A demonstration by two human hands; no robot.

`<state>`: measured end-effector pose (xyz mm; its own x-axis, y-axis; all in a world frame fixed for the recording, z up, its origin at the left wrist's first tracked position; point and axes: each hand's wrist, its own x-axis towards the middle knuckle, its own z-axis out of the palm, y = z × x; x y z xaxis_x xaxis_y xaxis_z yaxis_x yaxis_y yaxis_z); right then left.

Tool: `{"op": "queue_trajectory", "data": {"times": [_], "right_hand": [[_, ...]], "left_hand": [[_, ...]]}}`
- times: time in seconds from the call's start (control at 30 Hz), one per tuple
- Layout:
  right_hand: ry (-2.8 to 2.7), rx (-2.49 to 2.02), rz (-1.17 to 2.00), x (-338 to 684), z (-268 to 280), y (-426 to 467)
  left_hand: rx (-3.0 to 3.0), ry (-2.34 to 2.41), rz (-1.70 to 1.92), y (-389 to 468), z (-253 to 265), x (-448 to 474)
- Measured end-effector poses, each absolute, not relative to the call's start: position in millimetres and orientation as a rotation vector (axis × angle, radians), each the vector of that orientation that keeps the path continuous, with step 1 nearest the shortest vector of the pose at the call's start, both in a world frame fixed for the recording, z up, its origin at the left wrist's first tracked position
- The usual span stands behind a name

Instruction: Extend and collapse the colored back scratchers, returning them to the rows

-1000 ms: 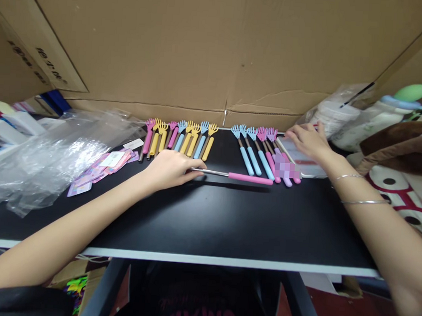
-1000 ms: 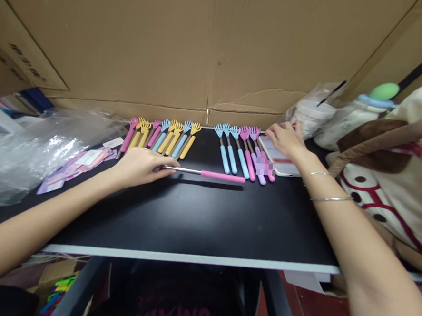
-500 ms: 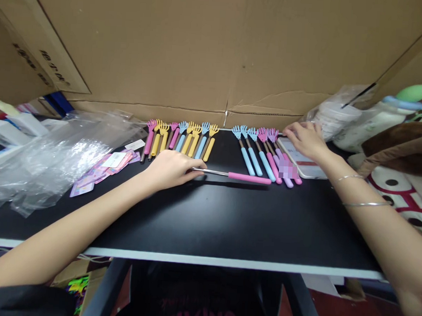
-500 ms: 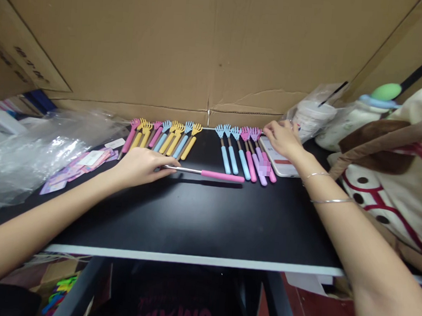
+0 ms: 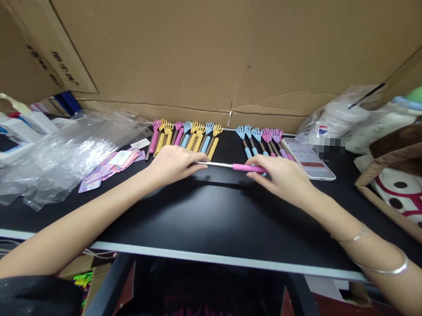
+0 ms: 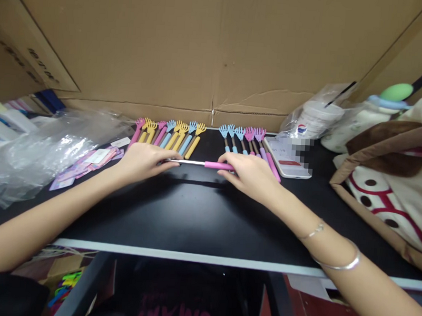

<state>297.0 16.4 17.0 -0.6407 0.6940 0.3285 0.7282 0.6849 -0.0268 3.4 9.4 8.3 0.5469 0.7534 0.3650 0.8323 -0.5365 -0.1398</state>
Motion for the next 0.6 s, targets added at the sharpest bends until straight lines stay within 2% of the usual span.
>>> {"op": "queue_trajectory", "data": {"times": [0.2, 0.37, 0.47, 0.6], "right_hand": [[-2.578, -1.079, -0.255, 296, 6, 17], [-2.555, -1.111, -0.205, 298, 4, 17], [-2.569, -1.172, -0.032, 298, 6, 14], [-2.602, -1.152, 0.348, 296, 9, 12]], "left_hand": [[-2.525, -1.257, -0.421, 5, 7, 6], [-2.473, -1.099, -0.615, 3, 3, 7], [-2.385, -0.922, -0.694, 3, 3, 7], [-2.254, -0.739, -0.684, 1, 5, 7]]}}
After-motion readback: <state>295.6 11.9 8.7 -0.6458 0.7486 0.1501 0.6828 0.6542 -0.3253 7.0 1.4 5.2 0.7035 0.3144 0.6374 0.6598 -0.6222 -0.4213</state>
